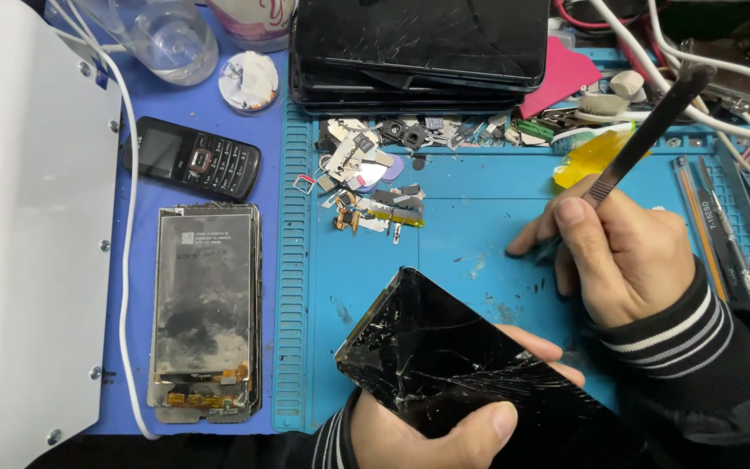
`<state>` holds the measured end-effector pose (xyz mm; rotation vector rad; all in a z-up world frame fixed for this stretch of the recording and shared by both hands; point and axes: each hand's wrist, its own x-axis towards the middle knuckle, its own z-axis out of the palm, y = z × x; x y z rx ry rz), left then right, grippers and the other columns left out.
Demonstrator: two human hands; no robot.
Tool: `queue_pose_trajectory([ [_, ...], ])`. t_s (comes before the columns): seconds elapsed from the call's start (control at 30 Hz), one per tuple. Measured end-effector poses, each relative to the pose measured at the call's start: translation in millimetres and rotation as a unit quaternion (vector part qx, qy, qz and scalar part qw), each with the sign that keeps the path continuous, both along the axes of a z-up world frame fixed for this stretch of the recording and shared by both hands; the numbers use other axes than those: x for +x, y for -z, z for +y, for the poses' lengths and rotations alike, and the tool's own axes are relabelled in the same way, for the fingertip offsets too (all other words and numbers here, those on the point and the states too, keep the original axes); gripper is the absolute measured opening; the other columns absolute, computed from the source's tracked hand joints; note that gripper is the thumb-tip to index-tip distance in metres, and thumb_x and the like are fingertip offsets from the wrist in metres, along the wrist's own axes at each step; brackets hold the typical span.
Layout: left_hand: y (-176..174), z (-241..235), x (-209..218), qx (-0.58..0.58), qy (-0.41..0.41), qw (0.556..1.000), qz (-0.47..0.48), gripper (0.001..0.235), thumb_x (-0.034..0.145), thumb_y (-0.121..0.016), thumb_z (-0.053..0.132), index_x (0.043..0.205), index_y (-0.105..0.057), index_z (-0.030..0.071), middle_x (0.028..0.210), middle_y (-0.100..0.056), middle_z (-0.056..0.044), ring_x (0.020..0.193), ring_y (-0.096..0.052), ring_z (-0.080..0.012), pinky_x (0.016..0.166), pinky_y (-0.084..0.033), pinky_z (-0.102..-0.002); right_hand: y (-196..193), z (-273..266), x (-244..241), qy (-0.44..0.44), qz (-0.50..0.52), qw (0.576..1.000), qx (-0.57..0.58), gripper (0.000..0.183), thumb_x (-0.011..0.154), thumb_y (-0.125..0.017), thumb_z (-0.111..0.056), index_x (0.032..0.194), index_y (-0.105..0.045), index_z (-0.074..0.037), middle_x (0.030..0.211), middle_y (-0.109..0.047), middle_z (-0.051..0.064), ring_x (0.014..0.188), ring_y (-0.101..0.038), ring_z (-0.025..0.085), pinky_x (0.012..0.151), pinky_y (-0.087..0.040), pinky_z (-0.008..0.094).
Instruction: The person is using a metal prying tool to separate a cracked screen from the frame of a smartphone at a repair workbench.
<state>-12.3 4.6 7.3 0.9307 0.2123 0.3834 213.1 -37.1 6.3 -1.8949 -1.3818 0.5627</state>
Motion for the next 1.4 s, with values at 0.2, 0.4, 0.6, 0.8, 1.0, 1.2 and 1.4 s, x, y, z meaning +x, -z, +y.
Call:
queue_pose_trajectory([
  [0.2, 1.5, -0.2, 7.2, 0.049, -0.117, 0.991, 0.039, 0.046, 0.091, -0.053, 0.008, 0.135, -0.053, -0.006, 0.125, -0.07, -0.018, 0.11, -0.068, -0.0234, 0.103, -0.055, -0.036, 2.1, -7.3, 11.3, 0.073, 0.176, 0.981, -0.026, 0.043, 0.116, -0.039, -0.02, 0.084, -0.06, -0.001, 0.071, -0.05, 0.004, 0.053, -0.04, 0.011, 0.049, -0.034, 0.023],
  [0.4, 6.6, -3.8, 15.0, 0.022, -0.197, 0.979, 0.042, 0.048, 0.093, -0.055, 0.003, 0.139, -0.047, -0.008, 0.129, -0.067, -0.023, 0.119, -0.067, -0.0277, 0.106, -0.055, -0.038, 5.7, -1.6, 24.4, 0.02, 0.338, 0.941, -0.022, 0.026, 0.104, -0.053, -0.016, 0.122, -0.062, 0.001, 0.08, -0.055, 0.011, 0.042, -0.053, 0.016, 0.024, -0.035, 0.021],
  [0.6, -0.1, -1.3, 16.1, 0.088, -0.235, 0.965, 0.068, 0.056, 0.088, -0.058, 0.004, 0.141, -0.045, -0.01, 0.12, -0.071, -0.019, 0.109, -0.07, -0.0235, 0.101, -0.056, -0.034, 12.1, -3.1, 19.9, 0.035, 0.339, 0.94, -0.013, 0.014, 0.099, -0.061, -0.003, 0.11, -0.059, 0.005, 0.087, -0.069, 0.019, 0.068, -0.07, 0.026, 0.05, -0.059, 0.029],
  [0.8, 0.9, -6.4, 16.2, 0.005, -0.225, 0.972, 0.069, 0.043, 0.088, -0.06, 0.0, 0.129, -0.047, -0.005, 0.119, -0.073, -0.022, 0.107, -0.073, -0.0253, 0.097, -0.059, -0.033, 19.3, -13.4, 31.7, 0.074, 0.312, 0.947, 0.003, 0.016, 0.107, -0.052, -0.001, 0.12, -0.054, 0.009, 0.093, -0.06, 0.023, 0.079, -0.069, 0.032, 0.07, -0.066, 0.039],
  [1.0, -6.1, 1.1, 11.3, 0.036, -0.209, 0.971, 0.11, 0.043, 0.089, -0.064, 0.009, 0.128, -0.052, -0.002, 0.118, -0.074, -0.011, 0.104, -0.071, -0.0193, 0.101, -0.058, -0.032, 30.0, -24.4, 33.7, 0.033, 0.305, 0.951, 0.044, 0.02, 0.107, -0.056, -0.018, 0.116, -0.054, -0.001, 0.117, -0.06, 0.016, 0.088, -0.072, 0.024, 0.059, -0.065, 0.024],
  [1.2, 0.6, -1.2, 11.7, 0.064, -0.234, 0.964, 0.112, 0.047, 0.088, -0.066, 0.012, 0.13, -0.052, -0.004, 0.114, -0.072, -0.011, 0.099, -0.069, -0.0196, 0.096, -0.059, -0.033, 16.2, -20.4, 17.1, 0.074, 0.269, 0.96, 0.01, 0.017, 0.105, -0.05, 0.002, 0.122, -0.047, 0.004, 0.092, -0.065, 0.024, 0.077, -0.075, 0.032, 0.062, -0.067, 0.034],
  [1.4, 0.3, -0.9, 10.6, 0.085, -0.239, 0.958, 0.132, 0.042, 0.087, -0.068, 0.012, 0.126, -0.057, -0.001, 0.107, -0.069, -0.007, 0.092, -0.067, -0.0172, 0.088, -0.06, -0.032, 15.0, -22.9, 15.0, 0.055, 0.24, 0.969, 0.01, 0.021, 0.105, -0.05, 0.003, 0.125, -0.043, 0.002, 0.09, -0.066, 0.023, 0.075, -0.075, 0.03, 0.063, -0.068, 0.034],
])
